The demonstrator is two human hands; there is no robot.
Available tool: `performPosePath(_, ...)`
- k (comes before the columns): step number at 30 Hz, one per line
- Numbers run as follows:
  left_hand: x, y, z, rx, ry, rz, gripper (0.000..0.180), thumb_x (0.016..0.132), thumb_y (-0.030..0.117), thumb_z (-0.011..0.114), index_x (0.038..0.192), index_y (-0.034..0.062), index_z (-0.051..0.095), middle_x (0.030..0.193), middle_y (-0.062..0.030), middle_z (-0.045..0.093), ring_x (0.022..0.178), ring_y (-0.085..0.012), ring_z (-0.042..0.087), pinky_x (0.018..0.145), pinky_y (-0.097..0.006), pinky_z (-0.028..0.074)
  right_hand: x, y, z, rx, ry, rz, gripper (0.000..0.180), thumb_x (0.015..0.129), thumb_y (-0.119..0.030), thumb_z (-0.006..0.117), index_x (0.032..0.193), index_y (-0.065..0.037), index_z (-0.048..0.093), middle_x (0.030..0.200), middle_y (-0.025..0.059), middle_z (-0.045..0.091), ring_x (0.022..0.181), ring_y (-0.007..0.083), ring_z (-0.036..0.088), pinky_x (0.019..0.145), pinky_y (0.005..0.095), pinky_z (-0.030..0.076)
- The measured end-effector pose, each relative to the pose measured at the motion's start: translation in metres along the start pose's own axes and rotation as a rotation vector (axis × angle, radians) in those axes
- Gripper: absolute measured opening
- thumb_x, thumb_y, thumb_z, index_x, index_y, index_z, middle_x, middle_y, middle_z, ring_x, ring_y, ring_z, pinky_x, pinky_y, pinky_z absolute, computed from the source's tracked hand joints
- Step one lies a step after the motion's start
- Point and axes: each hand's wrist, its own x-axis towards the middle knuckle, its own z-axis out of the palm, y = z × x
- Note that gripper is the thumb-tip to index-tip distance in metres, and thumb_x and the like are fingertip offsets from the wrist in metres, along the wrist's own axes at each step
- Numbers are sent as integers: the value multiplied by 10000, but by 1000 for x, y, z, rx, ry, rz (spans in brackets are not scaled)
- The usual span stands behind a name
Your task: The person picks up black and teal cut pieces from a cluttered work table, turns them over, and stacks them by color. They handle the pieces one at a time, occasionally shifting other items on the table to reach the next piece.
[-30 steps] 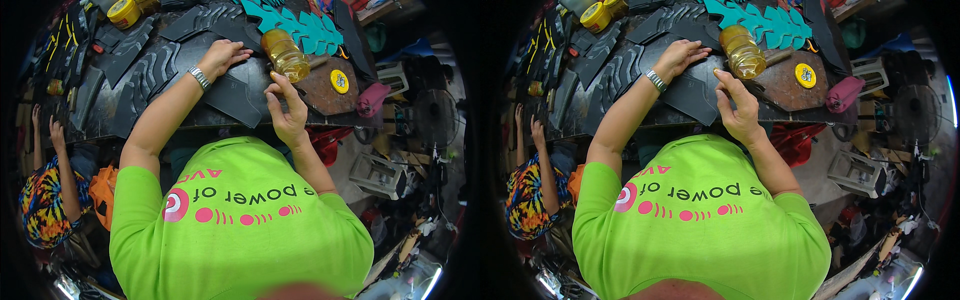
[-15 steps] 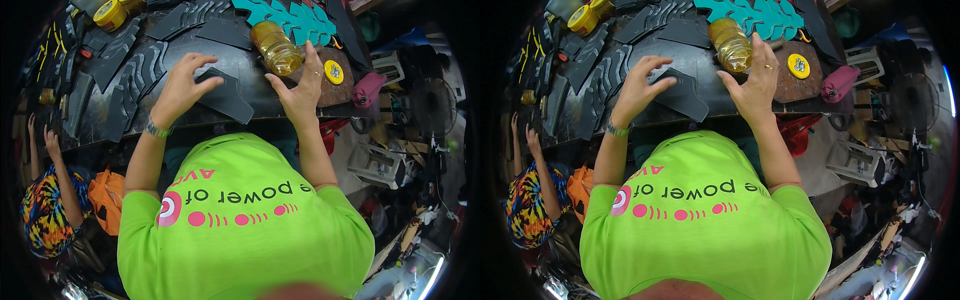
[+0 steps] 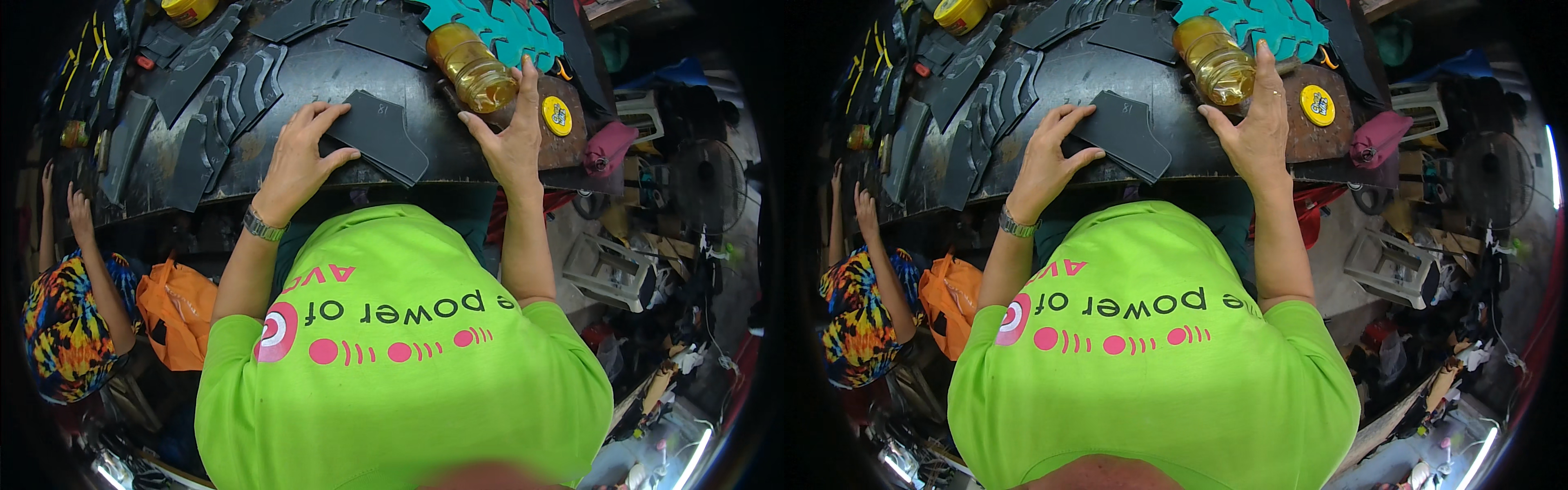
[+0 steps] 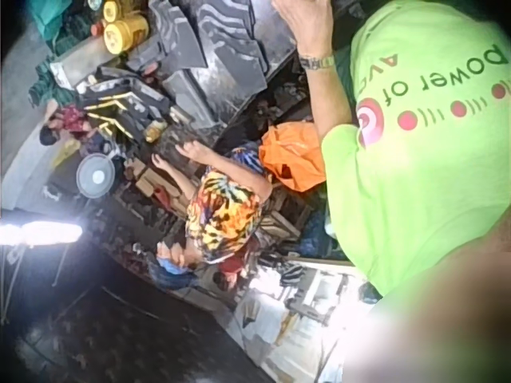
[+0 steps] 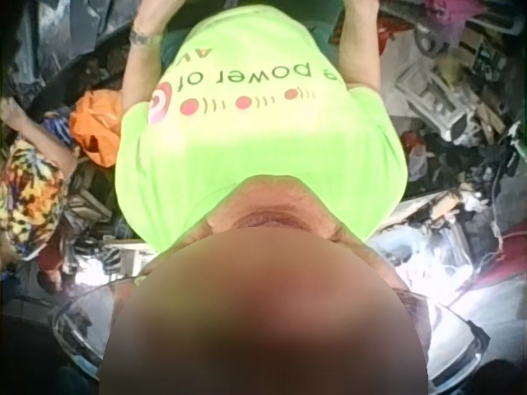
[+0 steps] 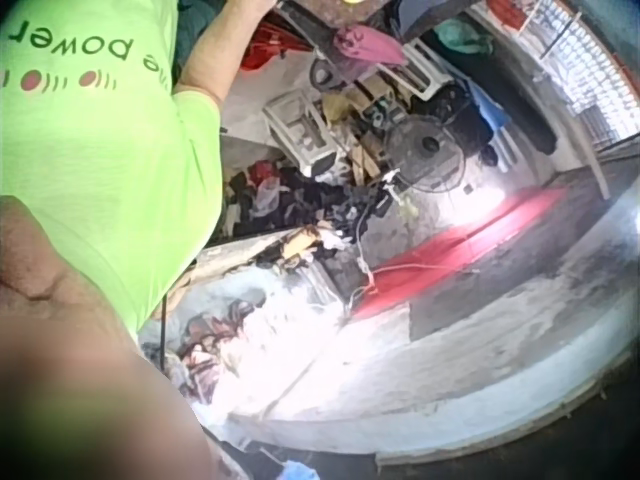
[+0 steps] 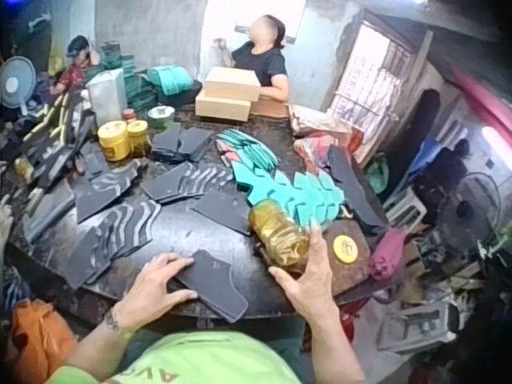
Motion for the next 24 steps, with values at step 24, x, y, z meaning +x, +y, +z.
performPosePath(24, 14, 13, 11, -356, 207, -100, 499, 783, 131, 844, 1223, 24, 634, 948, -108, 735, 851, -190, 709, 771, -308, 548, -9, -23, -42, -317, -353, 41, 418, 821, -28, 645, 1228, -115, 685, 1070, 194, 565, 857, 359, 647, 743, 461, 537)
